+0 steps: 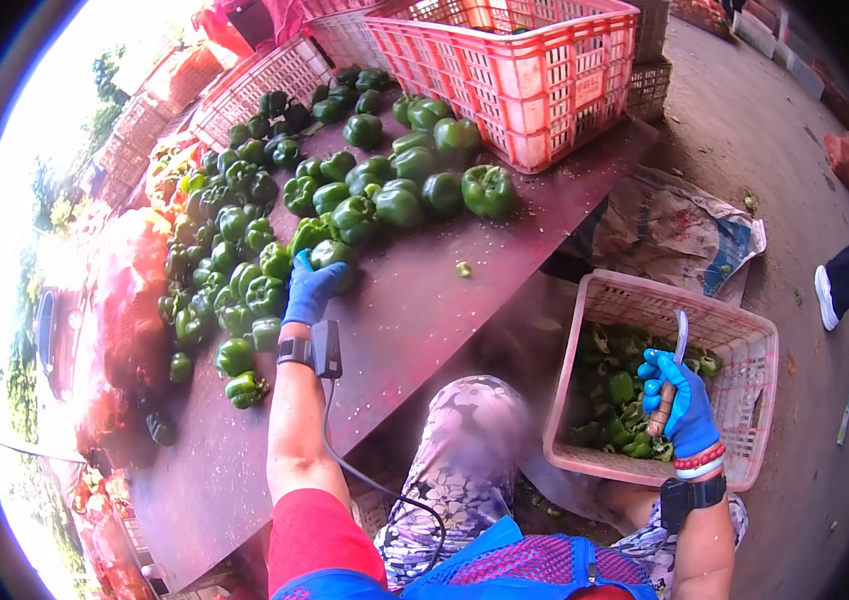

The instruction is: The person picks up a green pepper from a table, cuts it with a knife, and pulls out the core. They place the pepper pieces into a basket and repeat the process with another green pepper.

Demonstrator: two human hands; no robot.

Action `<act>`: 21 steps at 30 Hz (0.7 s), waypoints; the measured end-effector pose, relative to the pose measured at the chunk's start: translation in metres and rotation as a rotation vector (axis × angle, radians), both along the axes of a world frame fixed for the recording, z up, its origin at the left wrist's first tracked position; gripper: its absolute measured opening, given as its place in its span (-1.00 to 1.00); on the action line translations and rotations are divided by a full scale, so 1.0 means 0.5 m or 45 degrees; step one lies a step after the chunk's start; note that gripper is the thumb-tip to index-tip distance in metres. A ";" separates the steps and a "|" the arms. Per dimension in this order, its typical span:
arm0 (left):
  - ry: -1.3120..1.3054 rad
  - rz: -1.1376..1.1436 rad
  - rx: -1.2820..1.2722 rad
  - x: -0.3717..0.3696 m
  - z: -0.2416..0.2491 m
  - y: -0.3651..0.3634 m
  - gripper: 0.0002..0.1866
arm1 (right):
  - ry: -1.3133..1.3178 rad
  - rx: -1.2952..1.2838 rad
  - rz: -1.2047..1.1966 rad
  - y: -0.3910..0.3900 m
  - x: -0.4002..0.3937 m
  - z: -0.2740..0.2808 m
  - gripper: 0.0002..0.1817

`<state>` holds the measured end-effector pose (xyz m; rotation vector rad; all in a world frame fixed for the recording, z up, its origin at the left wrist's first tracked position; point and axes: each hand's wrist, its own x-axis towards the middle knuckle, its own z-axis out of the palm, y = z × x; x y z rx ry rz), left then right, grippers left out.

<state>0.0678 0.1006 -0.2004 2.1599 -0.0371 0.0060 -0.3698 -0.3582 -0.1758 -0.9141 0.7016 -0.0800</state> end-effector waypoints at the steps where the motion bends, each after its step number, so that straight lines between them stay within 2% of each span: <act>1: -0.087 -0.007 0.170 0.001 -0.003 -0.005 -0.06 | 0.019 -0.009 -0.015 -0.002 0.000 -0.003 -0.65; 3: -0.273 -0.020 0.507 -0.008 0.002 -0.014 -0.01 | 0.032 0.007 -0.030 -0.001 0.005 -0.013 -0.66; 4: -0.246 -0.040 0.581 -0.049 0.051 -0.044 0.04 | 0.029 0.031 -0.032 0.000 0.009 -0.021 -0.66; 6: -0.245 -0.130 0.480 -0.084 0.080 -0.076 0.00 | 0.036 0.034 -0.029 0.008 0.014 -0.023 -0.66; 9: -0.474 -0.167 0.979 -0.110 0.091 -0.124 -0.13 | 0.039 -0.015 -0.007 0.021 0.024 -0.016 -0.67; 12: -0.439 -0.157 0.637 -0.113 0.086 -0.131 -0.14 | 0.059 -0.020 0.015 0.027 0.025 -0.024 -0.68; 13: -0.147 -0.126 0.060 -0.126 0.087 -0.132 -0.22 | 0.043 -0.050 0.027 0.031 0.028 -0.021 -0.68; 16: 0.615 -0.066 -1.104 -0.205 0.130 -0.192 -0.28 | -0.001 -0.144 0.038 0.050 0.037 -0.005 -0.65; 18: 0.375 -0.423 -0.788 -0.264 0.138 -0.258 -0.28 | -0.168 -0.110 0.123 0.069 0.049 0.010 -0.54; 21: -0.001 -0.997 -0.376 -0.376 0.142 -0.389 -0.28 | -0.426 -0.609 0.159 0.105 0.060 0.051 -0.22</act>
